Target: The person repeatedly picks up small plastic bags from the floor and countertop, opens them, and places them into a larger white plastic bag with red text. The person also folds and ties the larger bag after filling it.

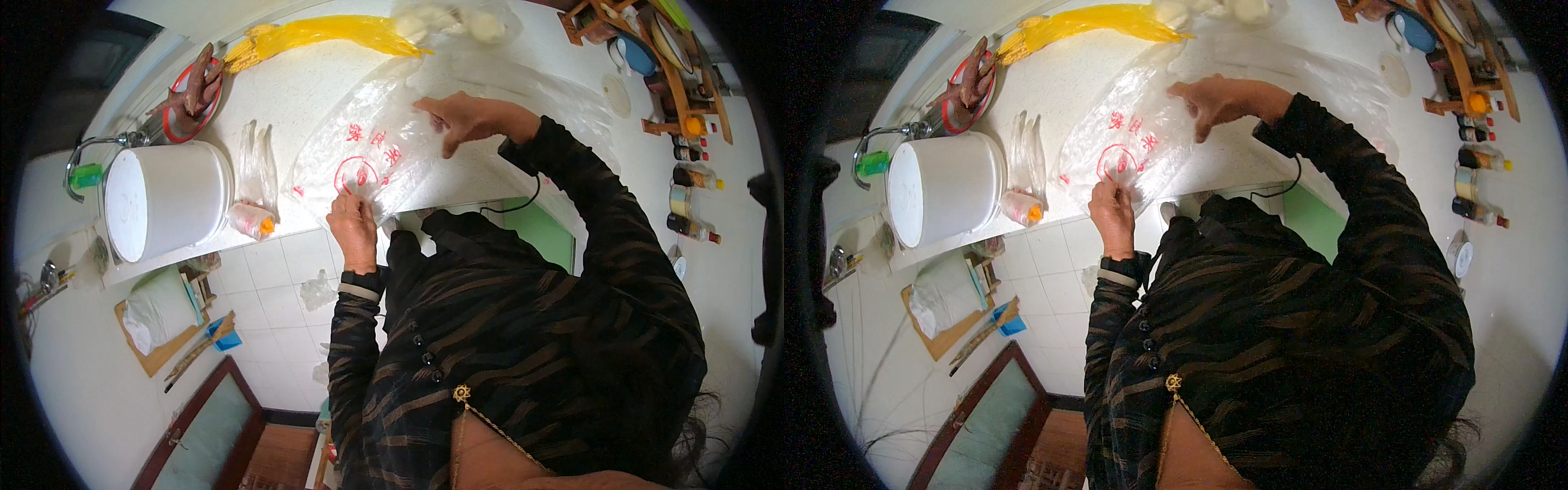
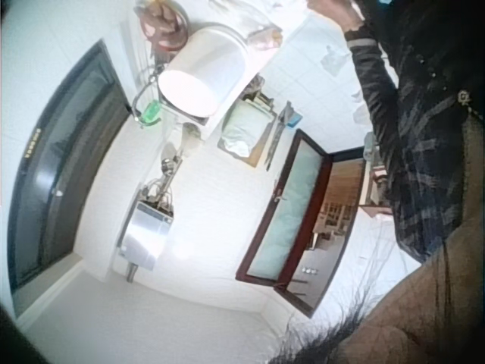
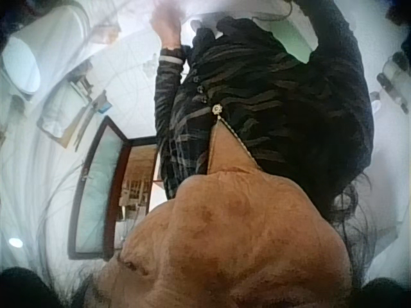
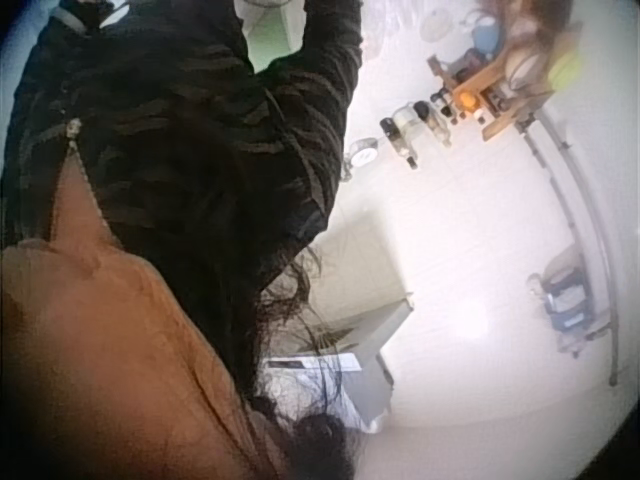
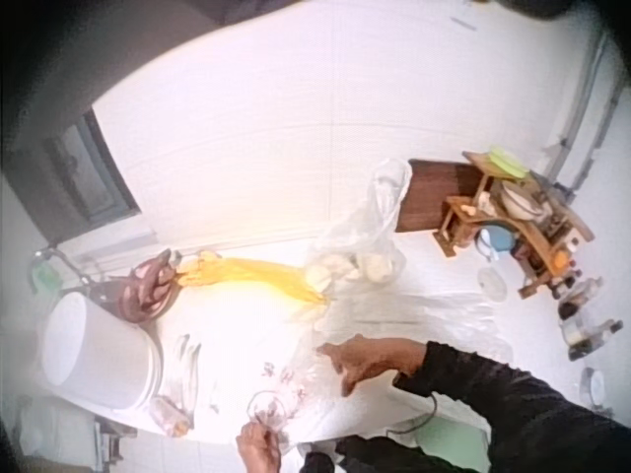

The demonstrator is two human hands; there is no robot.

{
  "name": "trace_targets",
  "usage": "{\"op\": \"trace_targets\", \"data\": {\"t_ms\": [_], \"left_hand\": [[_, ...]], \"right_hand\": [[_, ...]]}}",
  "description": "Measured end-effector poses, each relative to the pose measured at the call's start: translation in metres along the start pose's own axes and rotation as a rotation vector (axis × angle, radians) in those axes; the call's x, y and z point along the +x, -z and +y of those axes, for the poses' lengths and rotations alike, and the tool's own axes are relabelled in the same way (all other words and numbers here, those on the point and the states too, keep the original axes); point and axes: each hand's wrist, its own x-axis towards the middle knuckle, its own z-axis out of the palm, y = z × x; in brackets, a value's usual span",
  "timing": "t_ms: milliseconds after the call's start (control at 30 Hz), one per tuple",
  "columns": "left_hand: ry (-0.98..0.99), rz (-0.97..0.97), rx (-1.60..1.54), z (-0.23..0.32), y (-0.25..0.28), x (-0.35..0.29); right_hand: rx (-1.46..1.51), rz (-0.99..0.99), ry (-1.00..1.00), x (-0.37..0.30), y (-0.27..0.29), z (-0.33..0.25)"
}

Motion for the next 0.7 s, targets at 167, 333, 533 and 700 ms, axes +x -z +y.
{"op": "trace_targets", "data": {"t_ms": [167, 333, 533, 700], "left_hand": [[-0.063, 0.045, 0.153, 0.004, 0.000, -0.003], [-0.103, -0.005, 0.258, 0.005, -0.001, -0.009], [-0.134, -0.039, 0.330, 0.002, -0.006, -0.017], [-0.164, -0.074, 0.302, 0.002, -0.006, -0.024]], "right_hand": [[-0.393, 0.237, 0.058, -0.001, -0.018, 0.021], [-0.615, 0.404, 0.153, 0.006, -0.039, 0.041], [-0.828, 0.371, 0.068, -0.009, -0.035, 0.041], [-0.502, 0.678, 0.221, -0.027, -0.054, 0.001]]}}
